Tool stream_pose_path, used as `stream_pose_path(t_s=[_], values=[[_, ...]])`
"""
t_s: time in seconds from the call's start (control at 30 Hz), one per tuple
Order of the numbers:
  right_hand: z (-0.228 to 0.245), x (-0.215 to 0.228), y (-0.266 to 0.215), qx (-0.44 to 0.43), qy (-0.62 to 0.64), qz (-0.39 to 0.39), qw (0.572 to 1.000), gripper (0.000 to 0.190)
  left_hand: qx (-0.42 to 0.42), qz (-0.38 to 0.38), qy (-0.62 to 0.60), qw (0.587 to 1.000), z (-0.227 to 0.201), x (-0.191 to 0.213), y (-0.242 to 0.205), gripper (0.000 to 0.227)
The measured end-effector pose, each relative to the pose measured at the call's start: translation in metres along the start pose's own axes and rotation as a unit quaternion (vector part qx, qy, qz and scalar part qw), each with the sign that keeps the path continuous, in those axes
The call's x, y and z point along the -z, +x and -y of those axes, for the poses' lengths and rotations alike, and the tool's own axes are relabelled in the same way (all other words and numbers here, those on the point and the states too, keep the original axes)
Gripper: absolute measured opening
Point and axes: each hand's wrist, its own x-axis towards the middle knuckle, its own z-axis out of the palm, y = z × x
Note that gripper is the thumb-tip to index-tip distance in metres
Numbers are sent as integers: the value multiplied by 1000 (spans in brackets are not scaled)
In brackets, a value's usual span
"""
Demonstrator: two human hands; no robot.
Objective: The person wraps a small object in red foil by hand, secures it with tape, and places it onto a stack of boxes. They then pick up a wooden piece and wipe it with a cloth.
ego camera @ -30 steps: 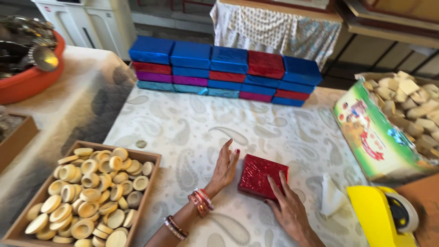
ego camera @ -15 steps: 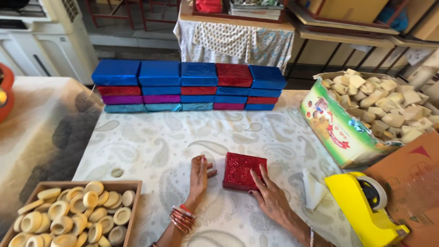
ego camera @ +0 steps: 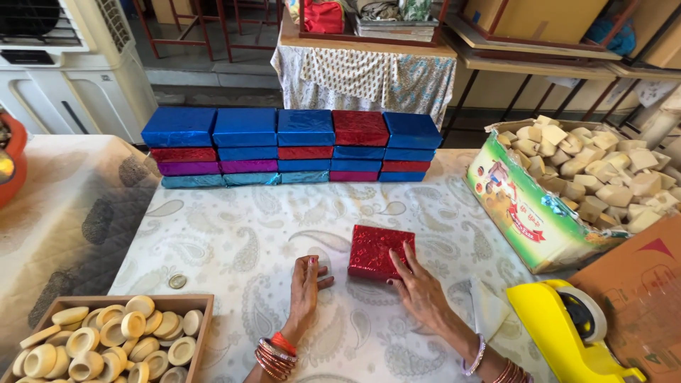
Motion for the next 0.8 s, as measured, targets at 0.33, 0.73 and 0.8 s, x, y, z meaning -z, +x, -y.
stream_pose_path(t_s=[0.33,0.73,0.8], values=[[14,33,44,51,3,-101,994,71,8,-13,20,1000,-7,-5,-2,44],[87,52,150,112,9,-117,987,67,-51,-9,26,998,17,-13,12,41],[118,57,190,169,20,-125,977,64,-14,-25,37,999,25,-18,18,37]])
